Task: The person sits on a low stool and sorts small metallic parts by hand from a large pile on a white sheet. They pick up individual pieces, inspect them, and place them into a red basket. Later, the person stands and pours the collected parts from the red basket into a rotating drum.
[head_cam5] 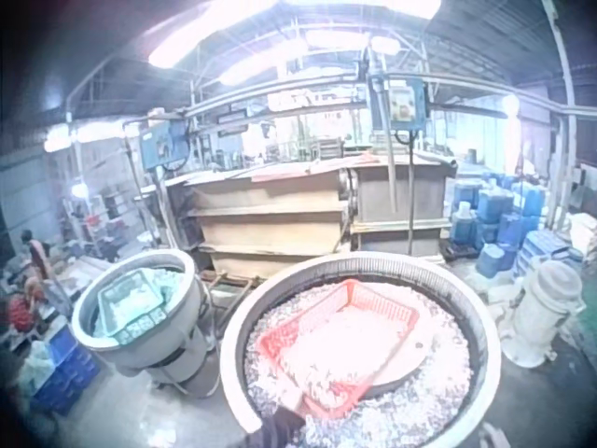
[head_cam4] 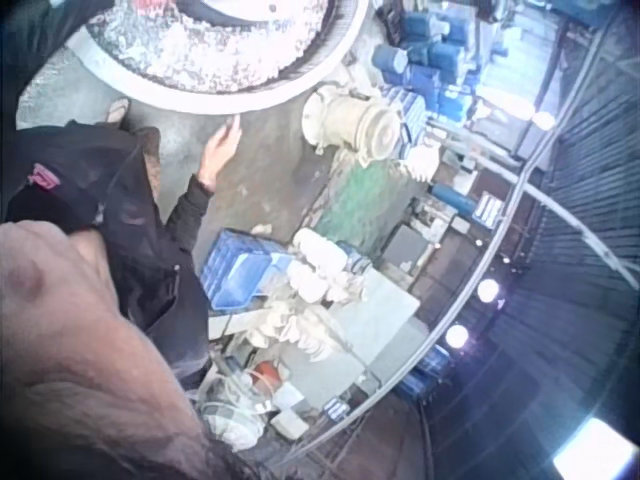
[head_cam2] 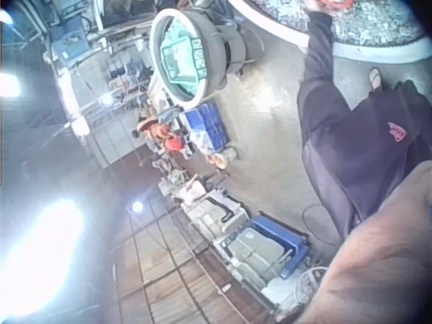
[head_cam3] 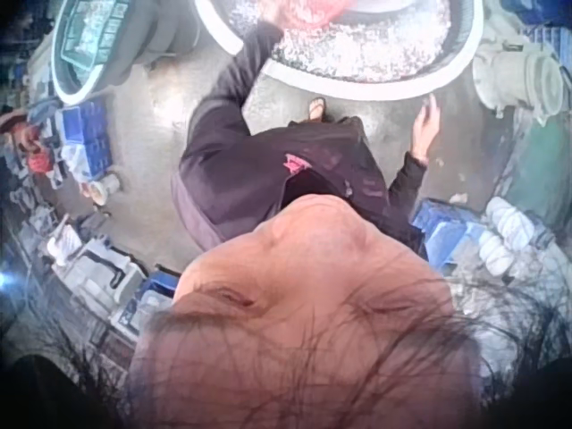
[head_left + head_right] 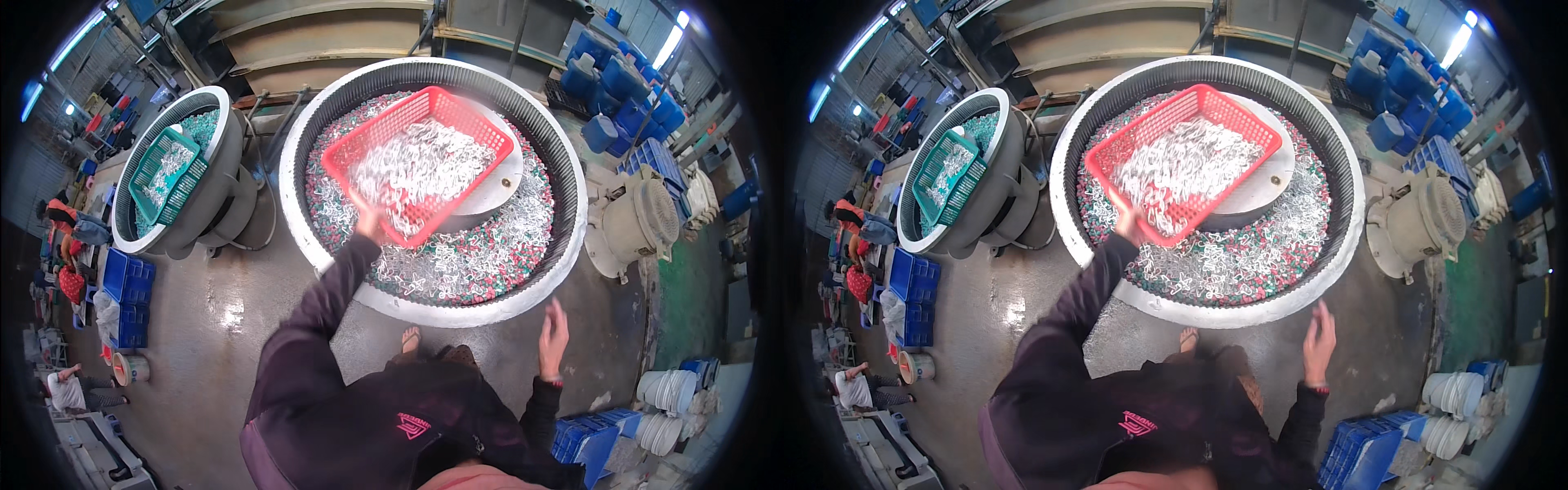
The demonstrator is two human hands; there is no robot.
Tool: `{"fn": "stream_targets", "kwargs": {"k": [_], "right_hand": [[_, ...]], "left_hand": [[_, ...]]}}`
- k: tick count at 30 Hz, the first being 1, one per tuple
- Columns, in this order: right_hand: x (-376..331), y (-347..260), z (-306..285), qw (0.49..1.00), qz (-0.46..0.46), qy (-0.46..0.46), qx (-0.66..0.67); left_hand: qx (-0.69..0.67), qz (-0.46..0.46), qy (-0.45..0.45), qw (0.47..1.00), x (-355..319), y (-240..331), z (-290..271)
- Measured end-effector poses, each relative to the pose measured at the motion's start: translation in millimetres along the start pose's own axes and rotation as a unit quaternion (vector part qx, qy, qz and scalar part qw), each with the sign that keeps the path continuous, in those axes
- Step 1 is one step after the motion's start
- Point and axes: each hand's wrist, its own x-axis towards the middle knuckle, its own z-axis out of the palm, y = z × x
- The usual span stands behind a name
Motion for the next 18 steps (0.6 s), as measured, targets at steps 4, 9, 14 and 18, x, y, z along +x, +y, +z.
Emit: {"fn": "stream_targets", "kwargs": {"k": [4,9,14,18], "right_hand": [[100.5,-64.2,38.9,0.976,-0.215,-0.039,-0.024],[199.1,-129.3,152.2,0.863,-0.398,-0.269,-0.159],[164.2,-158.9,262.2,0.852,-0.334,-0.357,-0.186],[84.2,-159.5,273.8,0.813,-0.357,-0.393,-0.239]], "left_hand": [[-0.1,0.075,0.019,0.992,-121.1,-53.5,-3.4],[-0.075,0.059,0.121,0.988,-241.9,-69.5,3.1],[-0.042,0.174,0.238,0.955,-336.9,-89.1,50.3],[-0.156,0.093,0.325,0.928,-372.3,-120.4,92.1]]}}
